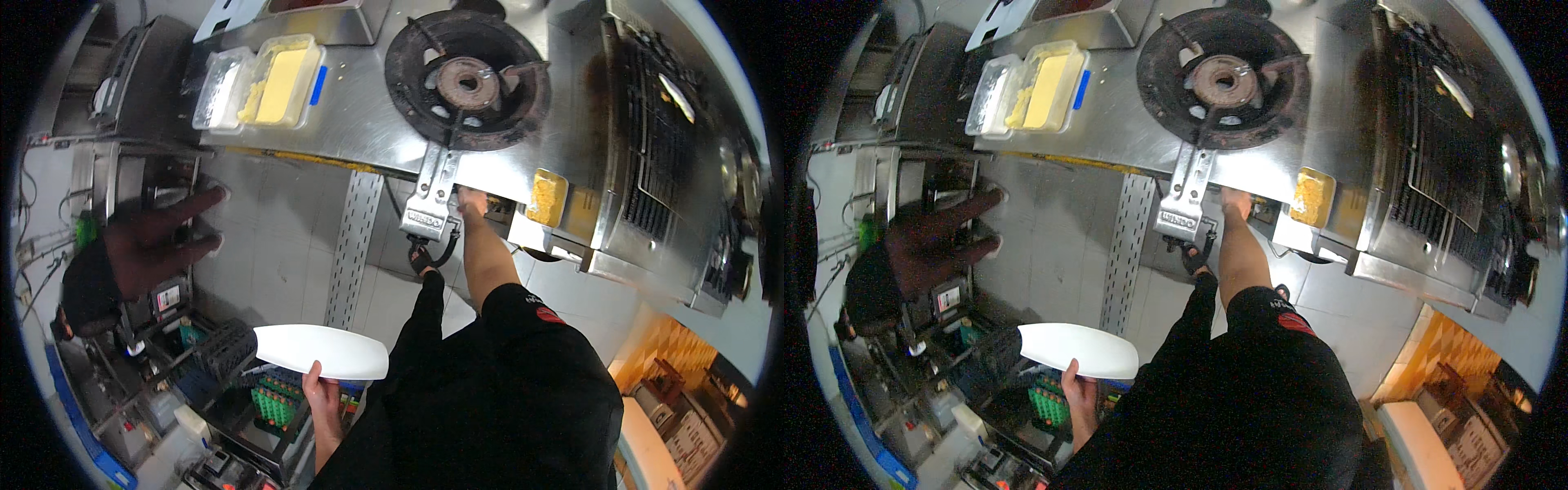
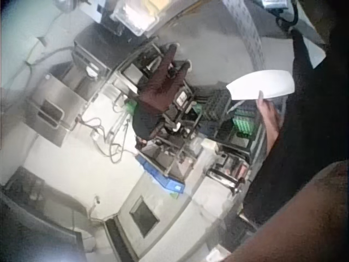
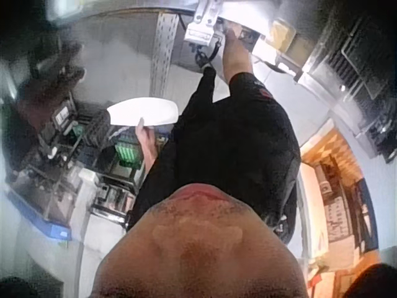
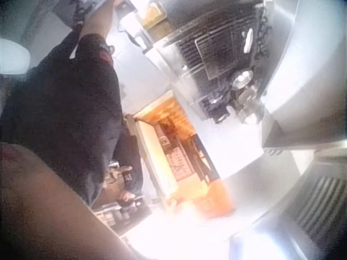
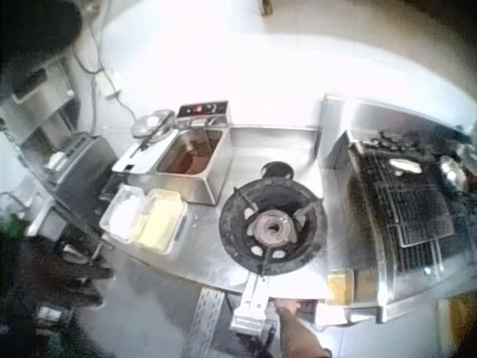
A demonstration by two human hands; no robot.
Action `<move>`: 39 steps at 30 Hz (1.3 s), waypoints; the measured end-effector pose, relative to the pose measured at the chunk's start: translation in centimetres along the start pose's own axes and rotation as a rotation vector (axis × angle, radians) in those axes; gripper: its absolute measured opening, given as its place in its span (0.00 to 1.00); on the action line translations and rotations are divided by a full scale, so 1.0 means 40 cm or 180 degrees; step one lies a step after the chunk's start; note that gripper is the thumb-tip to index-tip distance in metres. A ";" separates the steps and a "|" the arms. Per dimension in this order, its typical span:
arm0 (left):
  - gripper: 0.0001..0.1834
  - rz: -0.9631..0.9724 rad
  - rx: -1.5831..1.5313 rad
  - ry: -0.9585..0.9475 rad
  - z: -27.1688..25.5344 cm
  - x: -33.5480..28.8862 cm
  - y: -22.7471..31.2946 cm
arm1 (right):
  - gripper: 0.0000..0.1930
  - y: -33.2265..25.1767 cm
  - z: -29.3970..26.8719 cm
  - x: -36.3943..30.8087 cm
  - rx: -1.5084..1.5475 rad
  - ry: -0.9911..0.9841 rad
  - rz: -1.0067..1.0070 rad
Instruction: The person cooks a rolled omelet in a rectangular pan, repeatedly pouring egg mixture and folding it with chopsticks. They then move to a grill to retrieve a cooked fish and place it on a plate, followed by transferring the omelet to a cutting board and wiping the surface with a cloth.
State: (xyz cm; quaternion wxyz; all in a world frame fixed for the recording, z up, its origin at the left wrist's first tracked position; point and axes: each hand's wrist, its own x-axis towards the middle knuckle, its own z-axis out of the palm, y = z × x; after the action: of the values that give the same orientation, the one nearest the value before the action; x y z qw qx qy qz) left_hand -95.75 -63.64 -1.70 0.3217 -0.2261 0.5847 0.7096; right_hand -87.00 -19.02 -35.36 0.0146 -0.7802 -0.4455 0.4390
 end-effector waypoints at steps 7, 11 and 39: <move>0.23 -0.0062 -0.0239 -0.0778 0.042 0.090 -0.003 | 0.15 0.071 -0.229 -0.222 0.1521 -0.0619 0.0116; 0.25 0.0237 -0.0047 -0.1229 0.194 0.129 0.036 | 0.16 0.121 -0.623 -0.447 -0.0331 -0.0980 -0.0765; 0.26 0.0278 -0.0073 -0.1832 0.809 -0.266 -0.320 | 0.25 -0.120 -1.740 0.098 0.1820 -0.1459 -0.0763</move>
State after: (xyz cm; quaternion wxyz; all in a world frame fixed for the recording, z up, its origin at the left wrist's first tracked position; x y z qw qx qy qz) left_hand -77.37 -32.74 3.87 0.4409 0.0062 0.4705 0.7644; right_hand -40.84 12.31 6.74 0.1828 -0.5686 -0.3849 0.7037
